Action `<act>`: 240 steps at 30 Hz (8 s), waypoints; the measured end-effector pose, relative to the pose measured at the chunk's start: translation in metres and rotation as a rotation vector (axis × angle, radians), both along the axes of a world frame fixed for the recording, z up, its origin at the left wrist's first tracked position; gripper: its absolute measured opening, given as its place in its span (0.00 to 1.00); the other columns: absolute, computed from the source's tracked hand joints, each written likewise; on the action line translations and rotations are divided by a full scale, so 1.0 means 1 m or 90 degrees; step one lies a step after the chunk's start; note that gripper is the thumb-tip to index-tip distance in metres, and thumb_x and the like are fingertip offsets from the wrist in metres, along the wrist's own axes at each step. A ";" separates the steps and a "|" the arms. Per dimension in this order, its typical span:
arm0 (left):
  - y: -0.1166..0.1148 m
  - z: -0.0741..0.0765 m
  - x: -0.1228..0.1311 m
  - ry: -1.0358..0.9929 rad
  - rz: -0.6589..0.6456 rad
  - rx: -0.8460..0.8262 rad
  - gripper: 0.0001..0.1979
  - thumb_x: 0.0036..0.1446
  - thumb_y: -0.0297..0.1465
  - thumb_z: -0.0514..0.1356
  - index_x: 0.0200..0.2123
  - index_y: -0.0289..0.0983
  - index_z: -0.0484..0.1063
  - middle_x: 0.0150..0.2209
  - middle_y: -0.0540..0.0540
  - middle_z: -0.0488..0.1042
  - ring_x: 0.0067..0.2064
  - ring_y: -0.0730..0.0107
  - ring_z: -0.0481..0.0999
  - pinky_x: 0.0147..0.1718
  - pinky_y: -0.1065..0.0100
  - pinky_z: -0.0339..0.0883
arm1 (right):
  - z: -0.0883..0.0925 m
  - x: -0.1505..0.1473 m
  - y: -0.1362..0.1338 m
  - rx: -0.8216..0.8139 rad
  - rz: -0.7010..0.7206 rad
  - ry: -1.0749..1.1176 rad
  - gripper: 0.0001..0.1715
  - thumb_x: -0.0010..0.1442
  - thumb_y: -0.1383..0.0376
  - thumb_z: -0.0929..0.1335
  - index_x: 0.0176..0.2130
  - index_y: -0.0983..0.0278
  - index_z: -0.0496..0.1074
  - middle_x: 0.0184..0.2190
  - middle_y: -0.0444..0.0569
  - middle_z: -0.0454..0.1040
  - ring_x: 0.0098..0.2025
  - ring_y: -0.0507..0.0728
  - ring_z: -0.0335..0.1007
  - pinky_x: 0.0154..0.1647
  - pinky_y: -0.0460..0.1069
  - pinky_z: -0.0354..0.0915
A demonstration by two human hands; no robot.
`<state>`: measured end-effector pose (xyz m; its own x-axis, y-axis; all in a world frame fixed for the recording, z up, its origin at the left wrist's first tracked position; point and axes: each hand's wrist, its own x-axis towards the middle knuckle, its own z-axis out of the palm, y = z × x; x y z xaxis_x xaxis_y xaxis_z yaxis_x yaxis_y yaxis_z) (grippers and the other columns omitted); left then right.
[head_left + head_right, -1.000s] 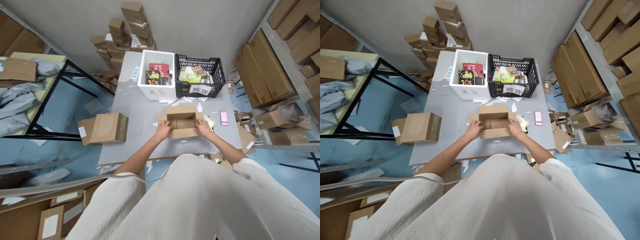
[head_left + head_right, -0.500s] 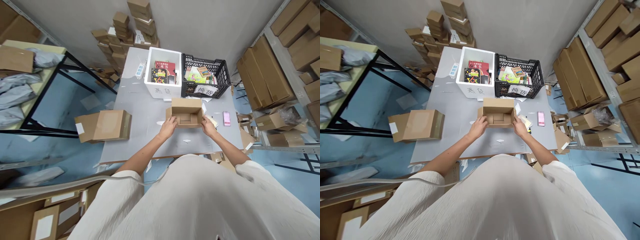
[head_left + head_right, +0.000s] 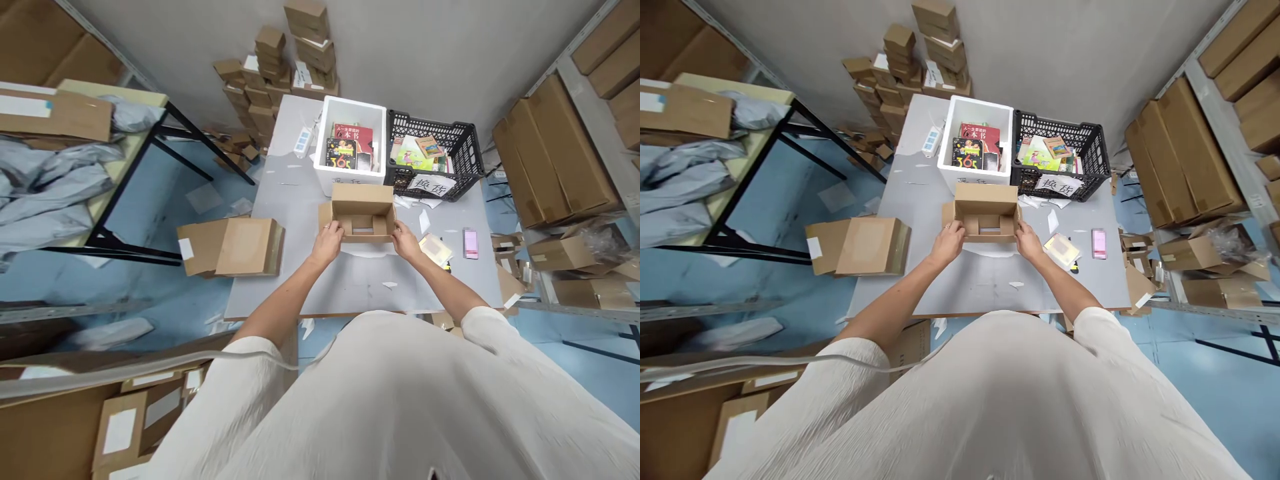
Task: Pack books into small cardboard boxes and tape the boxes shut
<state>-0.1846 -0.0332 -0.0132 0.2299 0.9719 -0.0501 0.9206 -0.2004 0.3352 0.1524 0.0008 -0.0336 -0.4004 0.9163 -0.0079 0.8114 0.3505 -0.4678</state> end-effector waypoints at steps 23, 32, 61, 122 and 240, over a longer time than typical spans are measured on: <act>0.016 -0.016 0.008 -0.079 -0.023 0.049 0.20 0.71 0.28 0.55 0.60 0.39 0.79 0.68 0.32 0.75 0.72 0.43 0.71 0.81 0.35 0.53 | 0.032 -0.038 0.017 0.001 0.027 -0.123 0.23 0.77 0.66 0.64 0.63 0.65 0.82 0.76 0.65 0.69 0.73 0.74 0.64 0.74 0.68 0.63; 0.009 -0.002 0.079 -0.116 -0.124 0.054 0.21 0.71 0.25 0.53 0.60 0.40 0.78 0.65 0.33 0.76 0.71 0.46 0.71 0.80 0.36 0.54 | 0.031 0.041 -0.010 0.008 -0.088 -0.136 0.25 0.77 0.69 0.61 0.62 0.64 0.82 0.72 0.64 0.74 0.71 0.72 0.67 0.71 0.65 0.64; -0.033 -0.066 0.330 -0.067 -0.240 -0.313 0.34 0.68 0.27 0.57 0.76 0.37 0.67 0.74 0.30 0.71 0.67 0.40 0.80 0.65 0.45 0.74 | -0.043 0.219 -0.013 -0.311 -0.258 -0.214 0.32 0.70 0.63 0.67 0.70 0.63 0.77 0.64 0.61 0.82 0.65 0.73 0.76 0.67 0.64 0.71; -0.056 -0.086 0.251 -0.140 0.084 -0.251 0.16 0.72 0.24 0.55 0.56 0.44 0.76 0.59 0.41 0.77 0.52 0.54 0.80 0.51 0.59 0.73 | -0.078 0.153 -0.095 -0.239 -0.337 0.125 0.23 0.65 0.69 0.66 0.54 0.63 0.85 0.59 0.59 0.82 0.54 0.65 0.81 0.69 0.60 0.74; 0.047 0.015 0.037 -0.208 0.064 -0.097 0.28 0.65 0.26 0.59 0.67 0.39 0.76 0.70 0.34 0.77 0.71 0.43 0.75 0.71 0.46 0.68 | 0.047 -0.121 0.050 -0.123 0.025 -0.115 0.28 0.74 0.66 0.65 0.68 0.64 0.80 0.64 0.63 0.79 0.67 0.74 0.71 0.70 0.68 0.68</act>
<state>-0.1477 0.0138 0.0014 0.1611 0.9775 -0.1361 0.7726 -0.0391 0.6337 0.0316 0.0512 0.0130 -0.4117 0.8749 -0.2552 0.8753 0.3017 -0.3779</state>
